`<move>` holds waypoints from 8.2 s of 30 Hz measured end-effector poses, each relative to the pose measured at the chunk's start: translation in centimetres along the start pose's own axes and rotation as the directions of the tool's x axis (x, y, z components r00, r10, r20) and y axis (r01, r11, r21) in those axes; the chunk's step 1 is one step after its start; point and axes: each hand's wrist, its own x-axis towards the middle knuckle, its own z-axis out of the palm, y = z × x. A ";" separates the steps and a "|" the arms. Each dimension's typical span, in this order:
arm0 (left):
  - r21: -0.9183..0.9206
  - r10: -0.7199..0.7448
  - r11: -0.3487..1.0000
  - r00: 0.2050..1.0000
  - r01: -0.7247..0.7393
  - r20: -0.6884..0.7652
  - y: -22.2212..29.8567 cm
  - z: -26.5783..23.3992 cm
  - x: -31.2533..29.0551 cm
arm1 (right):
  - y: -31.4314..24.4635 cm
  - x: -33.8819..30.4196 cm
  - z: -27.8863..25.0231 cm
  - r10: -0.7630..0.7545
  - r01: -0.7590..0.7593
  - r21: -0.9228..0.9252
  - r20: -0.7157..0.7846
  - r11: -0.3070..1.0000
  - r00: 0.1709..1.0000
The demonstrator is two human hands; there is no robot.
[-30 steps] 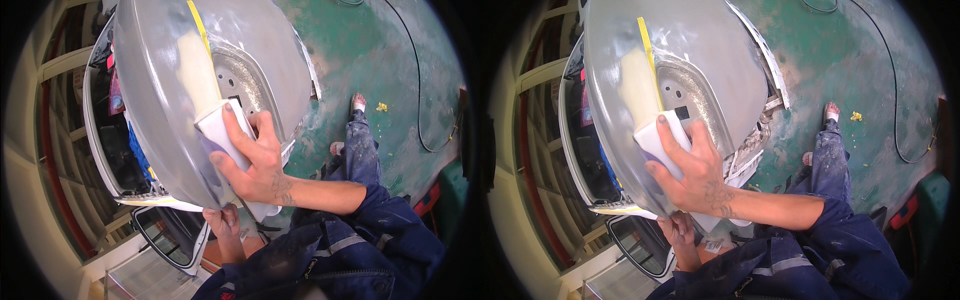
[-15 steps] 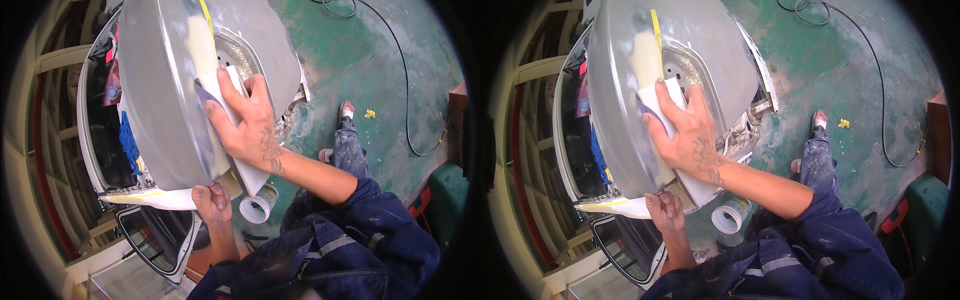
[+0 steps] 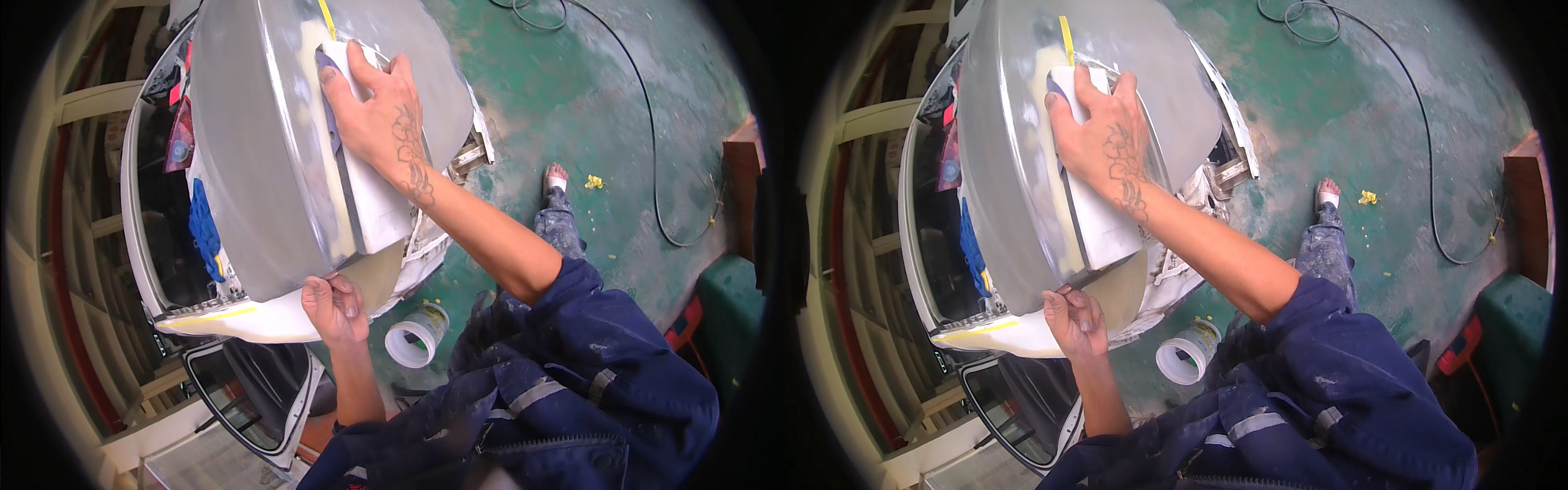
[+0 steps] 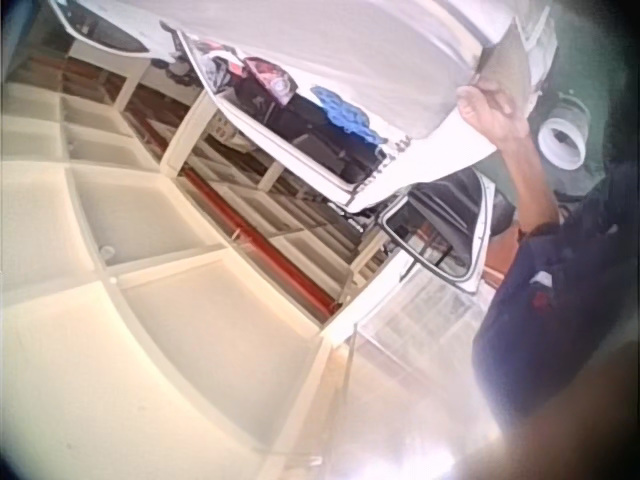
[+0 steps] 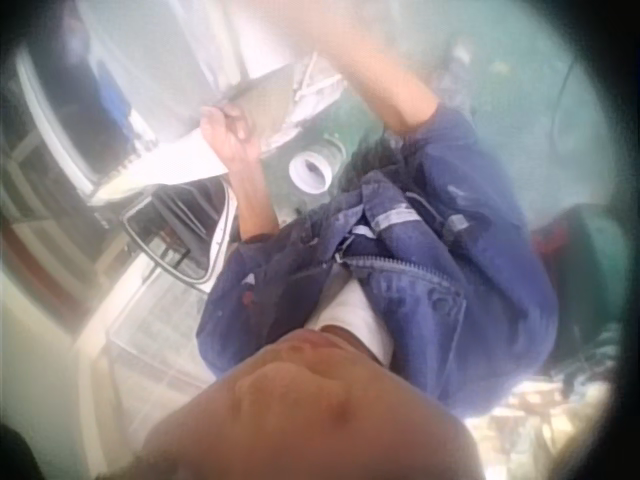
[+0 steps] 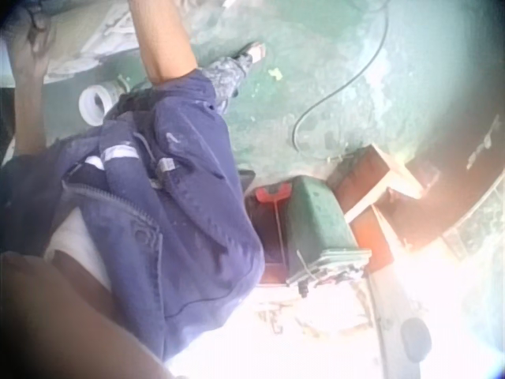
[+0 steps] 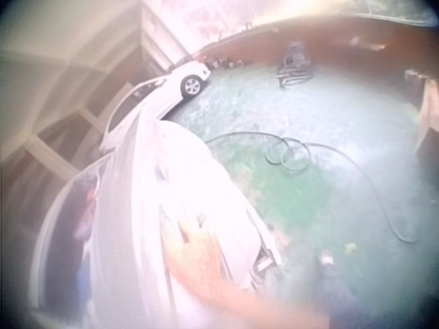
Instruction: The person sands a white car bumper with a sanding block, focusing on a taped-off section. They repeatedly rub the surface, pause to feel the texture, and later use an air blower to remove dust before applying more masking tape.
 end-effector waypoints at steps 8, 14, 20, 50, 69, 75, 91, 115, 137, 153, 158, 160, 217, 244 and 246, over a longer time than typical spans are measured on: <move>0.028 0.013 1.000 1.000 -0.012 -0.021 0.5 0.3 -0.6 | -1.0 1.3 0.3 -0.030 0.030 -0.024 0.016 0.999 0.999; 0.087 0.004 0.996 0.996 0.004 -0.086 0.4 0.1 -0.6 | -0.2 -6.5 -1.1 -0.074 0.076 -0.026 0.060 0.997 0.995; 0.008 -0.003 1.000 1.000 0.003 0.009 0.0 0.7 0.3 | -0.6 1.7 -0.2 0.015 -0.017 -0.088 -0.022 0.996 1.000; 0.047 0.018 0.999 0.995 -0.023 0.095 0.5 -0.9 0.1 | -0.6 -0.5 -1.0 -0.193 0.190 0.050 0.069 0.981 0.979; 0.126 -0.018 0.992 0.998 0.010 0.066 1.5 -1.0 -1.0 | 2.6 -8.3 -2.9 -0.346 0.309 0.238 0.131 0.921 0.929; 0.134 -0.039 0.991 0.996 0.028 0.082 1.6 -0.6 -0.4 | 0.5 0.6 -0.4 -0.089 0.076 0.220 0.053 0.972 0.995; 0.170 -0.056 0.983 0.996 0.066 -0.062 2.3 -1.1 -1.7 | 0.6 -5.3 -2.2 -0.001 -0.028 0.225 0.128 0.974 0.992; 0.191 -0.116 0.978 0.984 0.090 0.134 3.2 -0.1 -1.1 | 1.0 0.9 -1.6 0.054 -0.079 0.280 0.093 0.957 0.994; 0.100 -0.131 0.986 0.991 0.130 0.000 2.9 -0.6 -1.4 | 2.1 0.9 -1.7 0.075 -0.123 0.280 0.177 0.952 0.981; 0.111 -0.160 0.982 0.986 0.153 0.055 3.5 -1.9 -2.0 | 3.4 -5.5 -3.2 -0.034 0.005 0.254 0.109 0.967 0.994; 0.122 -0.157 0.981 0.987 0.153 0.025 3.7 -2.2 -1.8 | 3.1 2.0 -0.8 -0.073 0.064 0.242 0.027 0.968 0.997; 0.093 -0.161 0.983 0.987 0.160 0.000 3.7 -2.6 -1.7 | 3.2 -0.1 -0.9 -0.133 0.119 0.250 0.039 0.961 0.990; 0.225 -0.108 0.963 0.976 0.149 -0.187 4.0 -0.3 -2.8 | 2.9 3.9 1.1 -0.179 0.155 0.413 0.018 0.897 0.984; 0.247 -0.257 0.901 0.897 0.357 -0.359 5.5 -0.6 -2.7 | 2.9 6.6 0.6 -0.133 0.089 0.399 0.083 0.912 0.988; 0.232 -0.227 0.909 0.878 0.347 -0.422 5.1 0.4 -2.8 | 2.6 5.7 0.7 -0.069 0.023 0.400 0.101 0.916 0.993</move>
